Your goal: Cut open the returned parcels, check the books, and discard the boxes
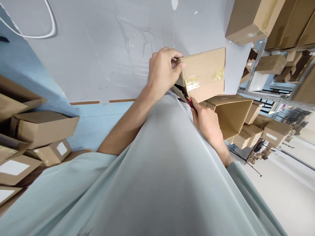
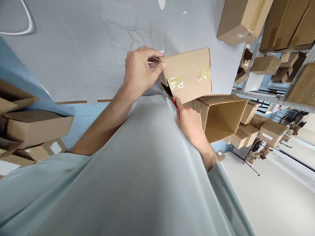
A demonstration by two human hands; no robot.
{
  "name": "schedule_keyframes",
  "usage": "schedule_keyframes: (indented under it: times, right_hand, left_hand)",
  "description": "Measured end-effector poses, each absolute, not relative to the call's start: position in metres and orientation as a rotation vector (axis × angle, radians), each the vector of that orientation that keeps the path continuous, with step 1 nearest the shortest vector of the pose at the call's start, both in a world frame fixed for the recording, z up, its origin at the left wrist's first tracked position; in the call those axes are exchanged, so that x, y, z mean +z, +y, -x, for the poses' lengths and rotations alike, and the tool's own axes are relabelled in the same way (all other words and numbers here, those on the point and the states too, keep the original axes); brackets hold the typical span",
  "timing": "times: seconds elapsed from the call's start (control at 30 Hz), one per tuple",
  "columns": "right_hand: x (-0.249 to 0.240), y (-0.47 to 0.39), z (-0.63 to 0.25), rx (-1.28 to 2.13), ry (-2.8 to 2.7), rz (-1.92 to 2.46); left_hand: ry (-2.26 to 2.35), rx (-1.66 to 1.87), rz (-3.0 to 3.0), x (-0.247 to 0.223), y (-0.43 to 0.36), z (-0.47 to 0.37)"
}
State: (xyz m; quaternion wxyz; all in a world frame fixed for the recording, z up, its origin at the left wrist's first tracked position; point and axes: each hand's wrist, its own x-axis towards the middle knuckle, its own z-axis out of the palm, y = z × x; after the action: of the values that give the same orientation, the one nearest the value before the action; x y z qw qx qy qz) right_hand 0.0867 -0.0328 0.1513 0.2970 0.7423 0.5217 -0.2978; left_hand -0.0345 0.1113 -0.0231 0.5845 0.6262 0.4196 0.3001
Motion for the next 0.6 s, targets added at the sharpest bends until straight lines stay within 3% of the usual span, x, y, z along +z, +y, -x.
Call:
schedule_keyframes:
  times: [0.4,0.6]
  right_hand:
    - [0.154,-0.061,-0.143,-0.637,1.528,-2.456]
    - [0.142,-0.073,-0.198,-0.654,1.357,-2.75]
  left_hand:
    - [0.861,0.563,-1.798,-0.053,0.128,0.043]
    - [1.056,0.745,-1.809,-0.001,0.12,0.008]
